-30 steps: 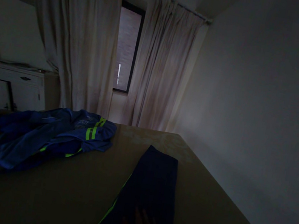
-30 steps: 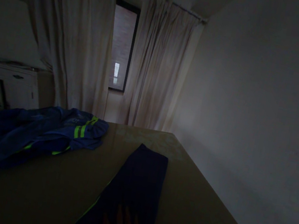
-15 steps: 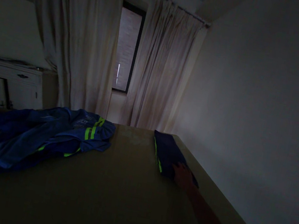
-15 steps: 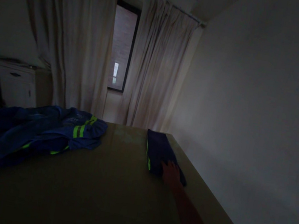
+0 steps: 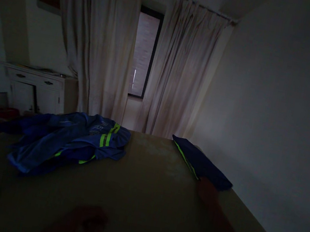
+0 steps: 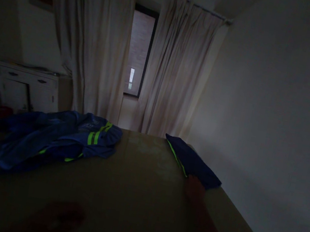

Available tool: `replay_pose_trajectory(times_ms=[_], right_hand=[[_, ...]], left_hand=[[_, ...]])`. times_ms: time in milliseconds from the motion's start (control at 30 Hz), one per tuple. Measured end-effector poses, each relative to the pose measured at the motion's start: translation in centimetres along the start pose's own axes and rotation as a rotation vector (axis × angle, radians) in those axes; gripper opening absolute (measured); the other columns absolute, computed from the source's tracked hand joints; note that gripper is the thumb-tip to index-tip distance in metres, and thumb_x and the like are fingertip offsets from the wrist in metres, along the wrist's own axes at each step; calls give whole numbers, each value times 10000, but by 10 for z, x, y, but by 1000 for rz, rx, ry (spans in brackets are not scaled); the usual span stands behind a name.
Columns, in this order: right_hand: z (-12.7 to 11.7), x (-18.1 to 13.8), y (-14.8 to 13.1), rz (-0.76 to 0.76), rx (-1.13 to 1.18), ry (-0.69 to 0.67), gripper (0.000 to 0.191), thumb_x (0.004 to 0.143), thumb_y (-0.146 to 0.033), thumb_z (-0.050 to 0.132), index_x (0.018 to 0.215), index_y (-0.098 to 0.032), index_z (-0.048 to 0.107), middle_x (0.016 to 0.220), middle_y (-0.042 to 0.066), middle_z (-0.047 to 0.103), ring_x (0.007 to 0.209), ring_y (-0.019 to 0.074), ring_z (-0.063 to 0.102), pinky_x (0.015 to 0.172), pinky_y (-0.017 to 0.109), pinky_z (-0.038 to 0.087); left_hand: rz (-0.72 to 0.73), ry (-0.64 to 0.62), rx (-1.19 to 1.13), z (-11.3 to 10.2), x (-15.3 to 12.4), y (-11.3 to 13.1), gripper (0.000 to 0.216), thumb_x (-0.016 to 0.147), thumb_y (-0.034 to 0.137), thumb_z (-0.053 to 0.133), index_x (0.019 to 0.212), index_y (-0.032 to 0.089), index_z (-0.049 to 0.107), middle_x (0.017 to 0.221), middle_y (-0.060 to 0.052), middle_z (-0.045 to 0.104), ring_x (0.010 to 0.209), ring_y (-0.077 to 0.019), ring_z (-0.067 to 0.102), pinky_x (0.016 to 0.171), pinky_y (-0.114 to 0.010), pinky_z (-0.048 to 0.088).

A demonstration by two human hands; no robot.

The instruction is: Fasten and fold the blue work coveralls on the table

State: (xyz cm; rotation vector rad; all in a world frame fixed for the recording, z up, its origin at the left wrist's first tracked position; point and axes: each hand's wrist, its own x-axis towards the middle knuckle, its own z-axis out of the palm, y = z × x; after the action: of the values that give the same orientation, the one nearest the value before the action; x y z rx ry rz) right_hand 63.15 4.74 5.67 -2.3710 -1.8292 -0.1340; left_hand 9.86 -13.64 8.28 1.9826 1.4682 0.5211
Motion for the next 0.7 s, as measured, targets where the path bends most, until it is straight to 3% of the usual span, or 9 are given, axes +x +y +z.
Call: replay_pose_trajectory(times_ms=[67, 133, 267, 333, 467, 567, 633, 700], right_hand=[[-4, 0, 18, 48, -1, 12, 450, 978, -171, 302, 1201, -135, 691, 1254, 216, 683, 1126, 333, 678, 898, 457, 535], [-4, -3, 31, 72, -3, 23, 443, 971, -174, 306, 1176, -123, 696, 1222, 221, 694, 1085, 324, 694, 873, 437, 545], [9, -13, 46, 46, 14, 101, 437, 969, -253, 336, 1172, -126, 701, 1234, 202, 691, 1048, 320, 701, 868, 442, 551], [19, -13, 52, 21, 43, 146, 442, 950, -298, 362, 1167, -140, 713, 1235, 194, 694, 1047, 334, 701, 875, 465, 556], [34, -7, 63, -56, 99, 291, 476, 902, -352, 392, 1188, -144, 710, 1306, 199, 655, 1131, 368, 665, 936, 519, 544], [32, -5, 56, -133, 160, 507, 494, 909, -396, 383, 1196, -134, 688, 1364, 203, 609, 1260, 382, 580, 1047, 568, 474], [24, -8, 38, -187, 237, 629, 502, 940, -443, 380, 1231, -145, 660, 1379, 194, 595, 1300, 370, 546, 1088, 581, 436], [14, -15, 12, -278, 326, 663, 510, 970, -479, 397, 1299, -158, 618, 1376, 185, 597, 1302, 344, 546, 1110, 563, 421]], left_hand=[[-7, 78, -20, -23, 39, -16, 438, 986, 531, 401, 1260, 297, 650, 1324, -49, 668, 1196, -264, 630, 1036, -419, 520], [-44, 293, 37, -48, 77, -35, 475, 944, 455, 403, 1276, 216, 645, 1318, -97, 672, 1191, -286, 633, 1047, -443, 504], [-95, 673, 471, -91, 134, -63, 556, 938, 331, 421, 1451, 131, 501, 1514, -162, 509, 1363, -332, 490, 1129, -511, 382], [-159, 720, 632, -106, 149, -69, 526, 949, 313, 445, 1443, 149, 521, 1478, -167, 546, 1343, -360, 505, 1090, -530, 388], [-203, 598, 739, -126, 161, -61, 366, 985, 264, 408, 1118, 178, 739, 1156, -147, 735, 1120, -335, 653, 1016, -482, 420], [-46, 679, 694, -117, 161, -29, 356, 988, 232, 414, 1138, 191, 734, 1173, -125, 734, 1111, -307, 651, 1031, -472, 412], [162, 710, 605, -88, 154, 2, 323, 977, 215, 455, 1140, 203, 733, 1146, -109, 741, 1086, -281, 655, 1052, -471, 410], [403, 666, 468, -45, 140, 33, 303, 973, 192, 473, 1128, 225, 731, 1102, -96, 739, 1047, -245, 662, 1011, -436, 459]])
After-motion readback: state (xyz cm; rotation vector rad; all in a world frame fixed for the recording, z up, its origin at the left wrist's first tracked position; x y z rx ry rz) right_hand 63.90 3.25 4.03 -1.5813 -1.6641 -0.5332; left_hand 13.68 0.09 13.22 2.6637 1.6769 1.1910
